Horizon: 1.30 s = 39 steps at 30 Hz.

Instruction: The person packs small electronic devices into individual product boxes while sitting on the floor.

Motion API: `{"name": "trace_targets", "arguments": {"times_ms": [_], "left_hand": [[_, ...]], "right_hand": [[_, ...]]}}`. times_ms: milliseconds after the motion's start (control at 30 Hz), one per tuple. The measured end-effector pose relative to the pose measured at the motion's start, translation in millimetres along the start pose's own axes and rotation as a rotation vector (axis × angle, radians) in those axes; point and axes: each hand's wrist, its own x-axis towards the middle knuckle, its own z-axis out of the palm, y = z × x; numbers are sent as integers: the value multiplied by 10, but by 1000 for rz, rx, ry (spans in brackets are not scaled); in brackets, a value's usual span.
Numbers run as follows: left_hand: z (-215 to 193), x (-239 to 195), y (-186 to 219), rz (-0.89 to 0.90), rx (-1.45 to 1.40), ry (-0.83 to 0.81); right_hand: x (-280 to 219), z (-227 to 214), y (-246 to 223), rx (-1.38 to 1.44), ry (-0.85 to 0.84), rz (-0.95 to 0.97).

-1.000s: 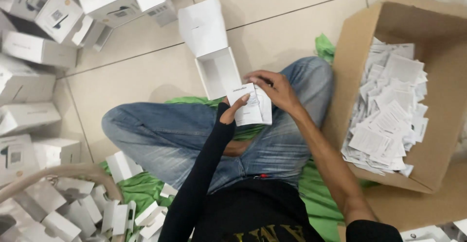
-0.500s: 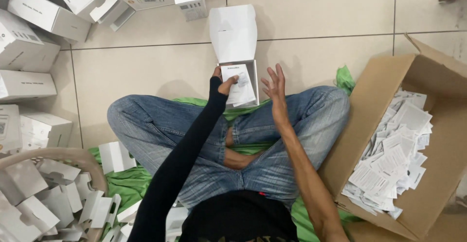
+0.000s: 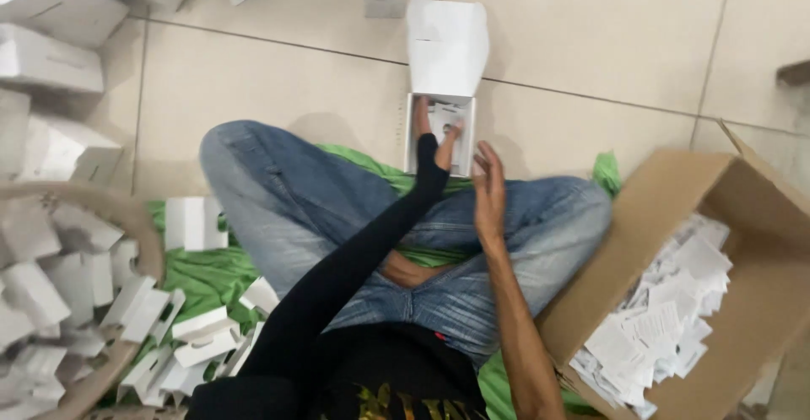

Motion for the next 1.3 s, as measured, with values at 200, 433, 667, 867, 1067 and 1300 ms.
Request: {"name": "trace_targets", "arguments": {"times_ms": [200,433,667,867,1067,1300], "left_hand": [[-1211,-468,1517,358,114,-15],[-3263,-1157,1404,355,352,472],[-4476,-1371,-1476,-93,-369,886],[-4261,-1448,12,89,-482,706],[-3980,-1406,1737,311,111,633],[-3744,-953,1734,243,298,392]], "right_hand": [[172,635,-572,3,71,-302],[-241,2588,-1707,-79,-593,-575],[-591,4187,-723,-662,-1101,-866],[-540,4282,-772,-719,-1441,-247],[-403,3403,-1149,124,-1187,121],[-310,2642,-1355,197,-971,82]]}}
